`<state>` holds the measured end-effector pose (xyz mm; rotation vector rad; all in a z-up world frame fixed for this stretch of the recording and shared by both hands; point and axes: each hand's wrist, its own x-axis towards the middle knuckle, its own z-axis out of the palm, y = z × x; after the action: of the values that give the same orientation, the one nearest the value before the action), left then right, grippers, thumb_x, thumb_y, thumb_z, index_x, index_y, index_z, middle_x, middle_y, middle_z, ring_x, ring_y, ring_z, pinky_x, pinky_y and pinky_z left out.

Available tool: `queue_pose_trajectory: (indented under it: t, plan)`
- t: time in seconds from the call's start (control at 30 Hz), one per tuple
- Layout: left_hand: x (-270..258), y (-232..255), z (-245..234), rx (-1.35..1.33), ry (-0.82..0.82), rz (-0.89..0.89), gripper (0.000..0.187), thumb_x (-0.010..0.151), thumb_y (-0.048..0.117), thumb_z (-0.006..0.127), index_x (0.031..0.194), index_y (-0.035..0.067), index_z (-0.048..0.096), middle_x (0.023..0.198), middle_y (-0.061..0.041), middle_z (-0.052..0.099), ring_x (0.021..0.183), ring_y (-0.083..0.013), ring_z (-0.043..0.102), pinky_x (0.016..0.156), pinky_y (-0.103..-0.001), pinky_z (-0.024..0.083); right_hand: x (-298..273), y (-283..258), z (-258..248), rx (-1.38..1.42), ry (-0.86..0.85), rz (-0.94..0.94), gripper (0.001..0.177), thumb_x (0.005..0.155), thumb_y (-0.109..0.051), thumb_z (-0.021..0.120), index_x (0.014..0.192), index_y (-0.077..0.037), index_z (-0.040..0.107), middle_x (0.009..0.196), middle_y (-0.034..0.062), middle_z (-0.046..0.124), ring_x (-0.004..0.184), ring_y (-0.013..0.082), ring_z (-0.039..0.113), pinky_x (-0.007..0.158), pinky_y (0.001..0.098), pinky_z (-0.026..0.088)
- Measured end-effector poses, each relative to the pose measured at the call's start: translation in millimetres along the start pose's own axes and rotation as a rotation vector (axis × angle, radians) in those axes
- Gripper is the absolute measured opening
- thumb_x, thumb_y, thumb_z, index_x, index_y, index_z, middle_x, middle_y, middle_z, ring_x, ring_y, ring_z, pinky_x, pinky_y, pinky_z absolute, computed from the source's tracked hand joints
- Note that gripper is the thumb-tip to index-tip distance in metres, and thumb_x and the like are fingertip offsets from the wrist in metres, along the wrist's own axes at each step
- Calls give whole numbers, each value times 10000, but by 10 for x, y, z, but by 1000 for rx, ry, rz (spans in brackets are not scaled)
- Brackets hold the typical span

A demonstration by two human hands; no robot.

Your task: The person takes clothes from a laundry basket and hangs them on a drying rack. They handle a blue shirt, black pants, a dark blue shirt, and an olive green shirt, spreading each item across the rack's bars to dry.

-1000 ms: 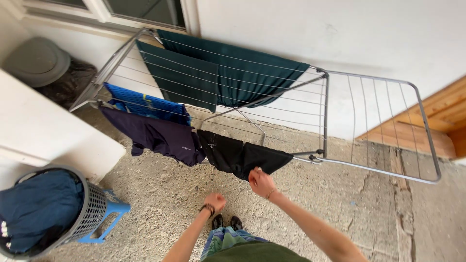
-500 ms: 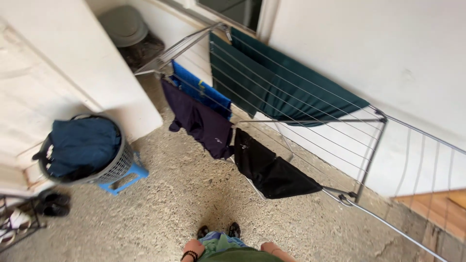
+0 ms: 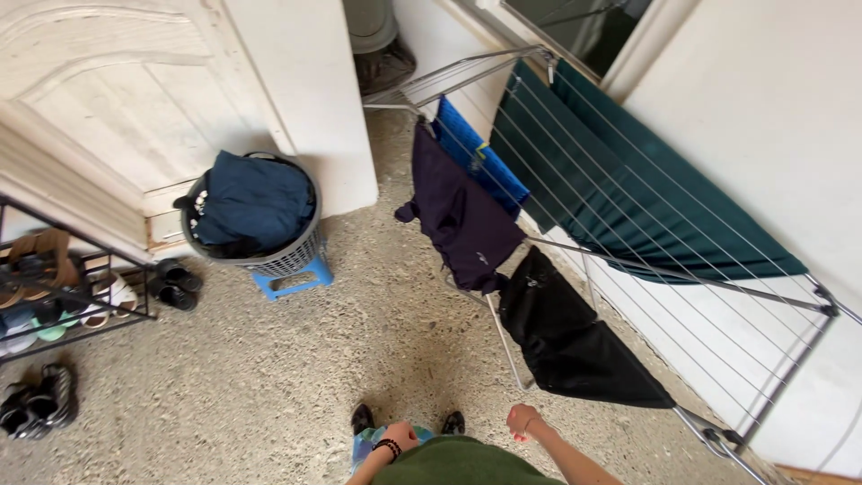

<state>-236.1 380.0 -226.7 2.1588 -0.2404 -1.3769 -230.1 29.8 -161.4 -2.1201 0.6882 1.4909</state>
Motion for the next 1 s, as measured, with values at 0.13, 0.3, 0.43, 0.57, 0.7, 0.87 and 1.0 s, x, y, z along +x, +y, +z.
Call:
queue_pose_trajectory:
  t: [0.13, 0.3, 0.43, 0.57, 0.7, 0.87, 1.0]
  plan:
    - [-205, -439, -150, -5, 22, -61, 539, 967, 324, 702, 533, 234, 395, 464, 43, 269, 443, -128, 268, 504, -318, 337, -170, -640, 166, -105, 66, -130, 396, 992, -157, 428, 762, -59, 735, 692, 80, 733, 580, 159, 710, 615, 266, 648]
    - [-548, -947, -498, -94, 41, -346, 451, 954, 181, 538, 556, 232, 334, 494, 43, 252, 444, -134, 234, 488, -265, 246, -95, -1348, 640, -192, 37, -243, 166, 994, -188, 503, 998, -150, 665, 791, -2, 754, 601, 95, 688, 612, 258, 592]
    - [-708, -1410, -724, -53, 154, -417, 231, 910, 238, 525, 743, 151, 658, 839, -74, 688, 786, -256, 647, 698, -360, 539, 527, -1679, 1102, -345, -21, -331, 235, 959, -231, 568, 849, -215, 775, 777, -70, 760, 742, 42, 686, 844, 282, 584]
    - [-920, -1826, -968, -68, 179, -440, 195, 864, 236, 556, 688, 231, 639, 749, -26, 681, 767, -227, 652, 732, -347, 537, 800, -2000, 1413, -424, -29, -350, 195, 913, -236, 549, 857, -255, 735, 878, -82, 741, 802, 68, 654, 757, 281, 554]
    - [-1222, -2118, -1256, -91, 105, -445, 311, 882, 194, 484, 642, 232, 678, 582, 30, 703, 732, -83, 730, 794, -265, 615, 456, -2477, 1397, -336, -32, -309, 235, 921, -195, 543, 853, -240, 764, 720, -78, 744, 630, 23, 694, 732, 236, 595]
    - [-1371, -2482, -1498, -192, 51, -501, 273, 967, 221, 475, 858, 222, 724, 613, 25, 721, 660, -78, 744, 735, -253, 630, 149, -3000, 1318, -139, 116, -319, 214, 884, -173, 550, 866, -213, 759, 720, -57, 762, 709, 65, 729, 705, 235, 581]
    - [-1458, -2516, -1683, -240, 72, -533, 242, 945, 213, 506, 940, 222, 748, 600, 38, 732, 619, -40, 740, 801, -247, 638, -215, -3421, 1047, 49, 41, -283, 168, 984, -181, 536, 1025, -137, 693, 838, 31, 784, 651, 92, 753, 580, 224, 620]
